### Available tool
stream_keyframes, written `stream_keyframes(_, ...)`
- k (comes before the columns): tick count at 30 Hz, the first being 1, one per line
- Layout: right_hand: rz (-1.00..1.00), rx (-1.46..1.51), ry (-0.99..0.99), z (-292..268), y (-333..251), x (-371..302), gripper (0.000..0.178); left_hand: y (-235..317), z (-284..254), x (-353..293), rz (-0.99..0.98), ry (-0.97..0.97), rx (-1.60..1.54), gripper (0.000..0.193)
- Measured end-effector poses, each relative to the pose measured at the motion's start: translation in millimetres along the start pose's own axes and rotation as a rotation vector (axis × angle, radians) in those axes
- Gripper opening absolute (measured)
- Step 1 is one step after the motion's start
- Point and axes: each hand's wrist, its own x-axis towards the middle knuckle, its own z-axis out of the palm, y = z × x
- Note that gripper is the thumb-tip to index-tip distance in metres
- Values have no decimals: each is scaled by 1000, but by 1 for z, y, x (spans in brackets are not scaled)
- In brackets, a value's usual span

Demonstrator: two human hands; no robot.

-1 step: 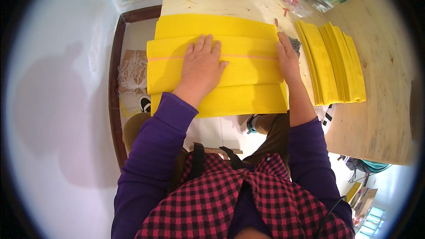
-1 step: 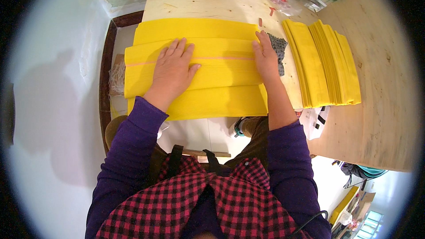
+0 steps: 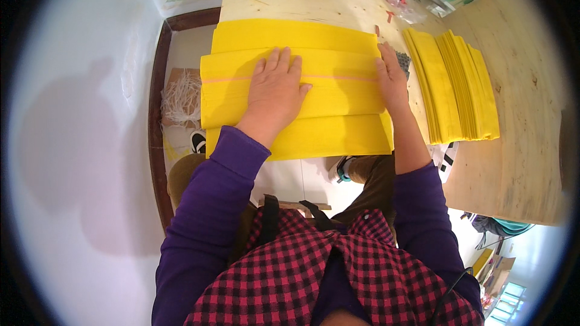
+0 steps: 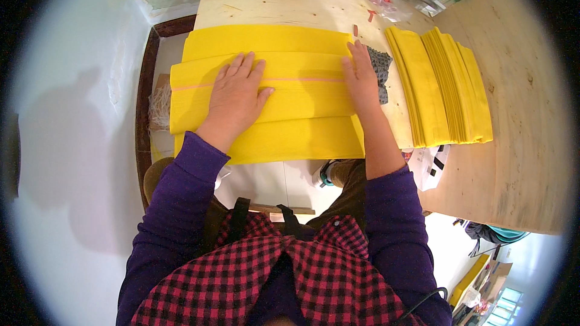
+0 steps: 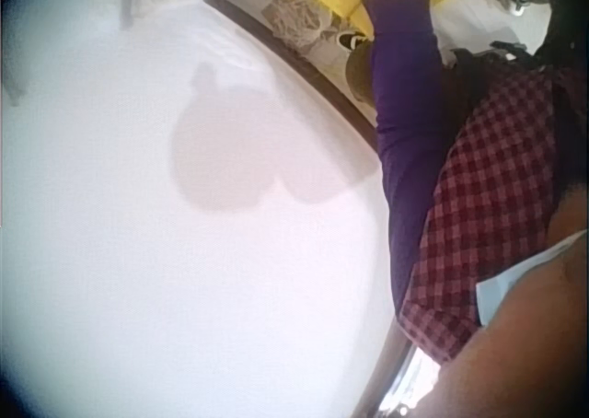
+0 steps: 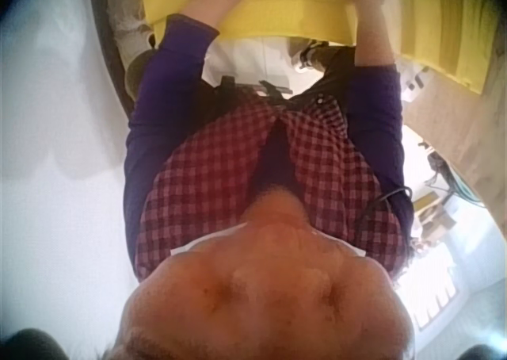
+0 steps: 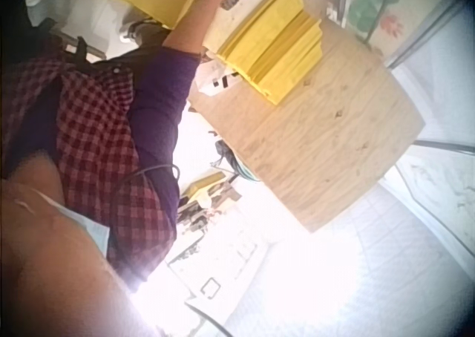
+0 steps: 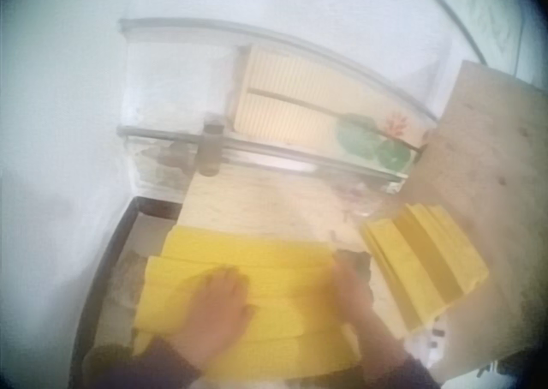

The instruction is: The person folds yellow fabric sheets on a table. They align edges, fold the fabric in half, and smooth the creases. The folded pieces are stacked on the table.

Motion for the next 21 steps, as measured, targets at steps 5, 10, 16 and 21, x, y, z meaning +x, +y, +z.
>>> stream_keyframes(5,-356,-125,-137,30,-39,-25,51,1,1,1,-9,-6,-10,51)
stream_keyframes(10,-310,-75,-312,61,-71,-31,57,-1,3,3,21,7,5,51)
stream_keyframes(16,-248,-265,-325,56,-64,-25,64,1,-1,3,-3,-49,23,50)
stream_keyframes(21,-240,-317,-341,57,-59,-23,67,0,-3,3,8,-67,52,49)
